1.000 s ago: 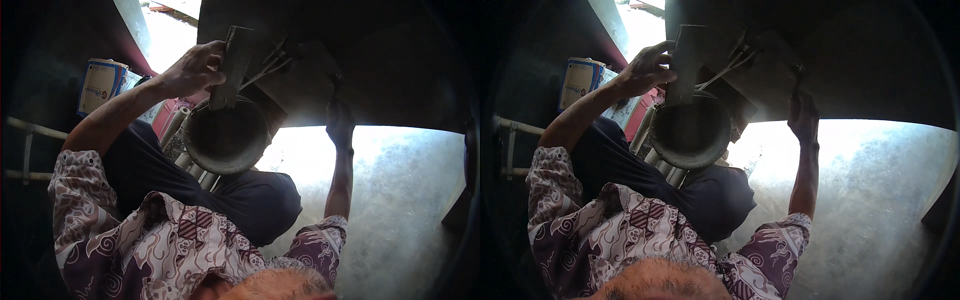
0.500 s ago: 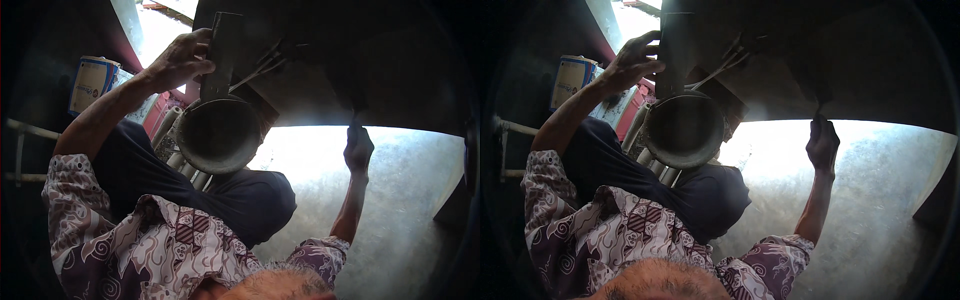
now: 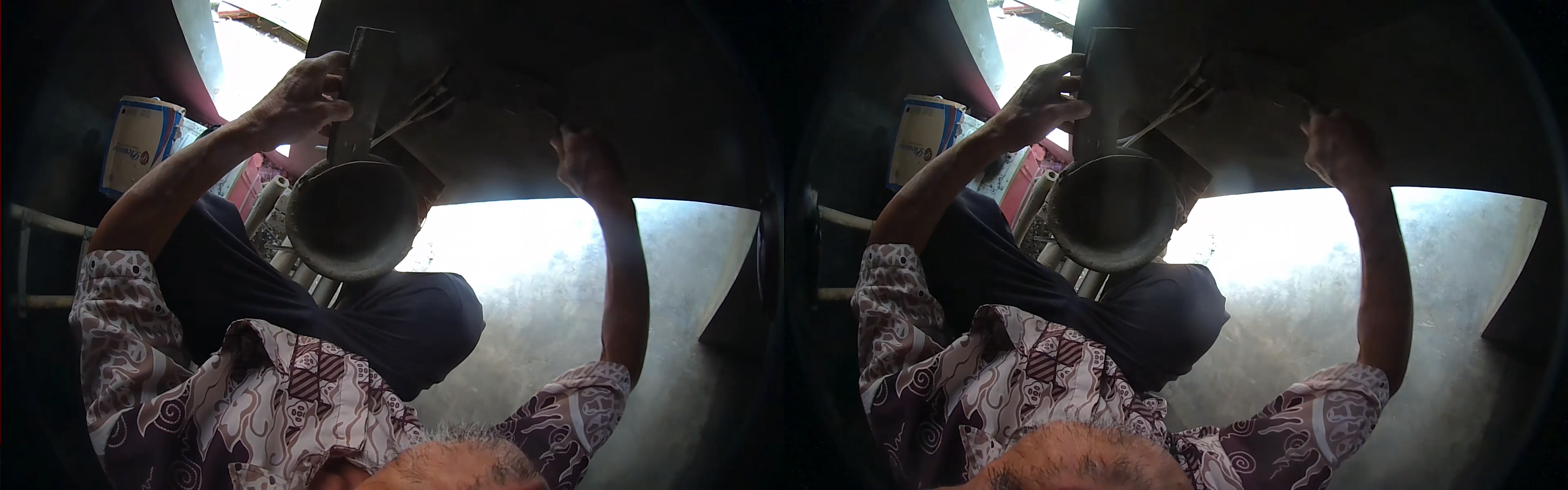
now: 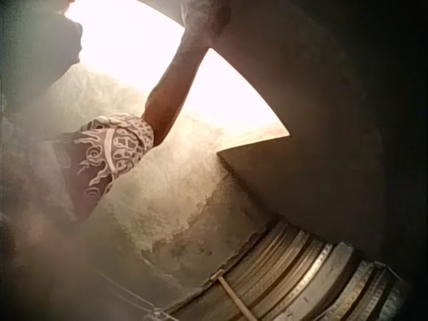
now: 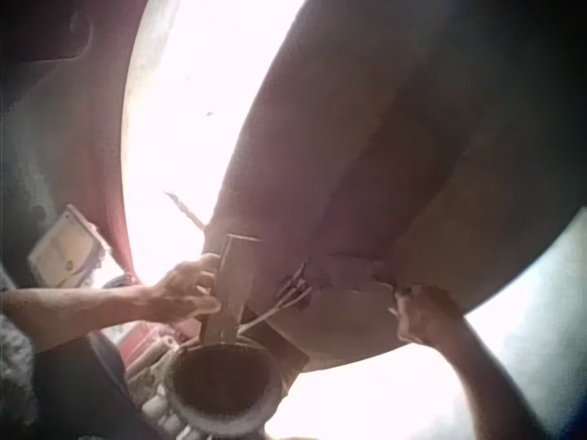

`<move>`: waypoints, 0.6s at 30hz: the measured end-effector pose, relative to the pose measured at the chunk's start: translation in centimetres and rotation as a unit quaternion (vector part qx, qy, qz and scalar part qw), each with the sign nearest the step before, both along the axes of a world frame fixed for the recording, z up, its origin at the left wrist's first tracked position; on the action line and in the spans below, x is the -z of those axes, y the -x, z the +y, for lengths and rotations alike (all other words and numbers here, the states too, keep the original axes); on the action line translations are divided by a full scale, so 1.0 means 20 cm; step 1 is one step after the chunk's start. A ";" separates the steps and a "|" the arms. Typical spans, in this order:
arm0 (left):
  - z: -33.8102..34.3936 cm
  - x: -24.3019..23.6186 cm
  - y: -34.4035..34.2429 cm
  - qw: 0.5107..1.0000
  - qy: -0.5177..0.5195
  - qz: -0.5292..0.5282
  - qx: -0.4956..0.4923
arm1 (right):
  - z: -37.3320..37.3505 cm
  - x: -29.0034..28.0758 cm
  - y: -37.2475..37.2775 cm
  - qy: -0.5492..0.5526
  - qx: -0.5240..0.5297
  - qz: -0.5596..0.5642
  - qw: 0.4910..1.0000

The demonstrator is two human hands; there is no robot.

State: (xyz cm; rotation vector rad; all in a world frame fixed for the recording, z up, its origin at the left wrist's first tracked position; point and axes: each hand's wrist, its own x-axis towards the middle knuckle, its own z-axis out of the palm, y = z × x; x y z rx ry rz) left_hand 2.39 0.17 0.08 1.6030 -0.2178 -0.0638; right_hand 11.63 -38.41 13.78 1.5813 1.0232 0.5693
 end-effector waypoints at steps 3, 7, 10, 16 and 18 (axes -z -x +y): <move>0.02 0.00 0.00 1.000 0.006 0.005 -0.001 | -0.14 -0.14 -0.03 -0.014 -0.077 -0.025 0.997; 0.05 0.03 0.00 1.000 0.025 -0.006 -0.009 | -0.11 -0.42 0.10 -0.298 0.195 0.176 0.918; 0.07 0.02 0.00 0.999 0.040 -0.009 -0.005 | -0.18 -0.55 0.25 -0.368 0.192 0.181 0.892; 0.07 0.03 0.03 0.999 0.018 0.011 -0.031 | 0.07 -0.21 0.32 -0.311 0.154 0.203 0.916; 0.04 0.05 -0.01 1.000 0.022 0.003 -0.004 | 0.15 -0.12 0.23 -0.271 0.062 0.183 0.943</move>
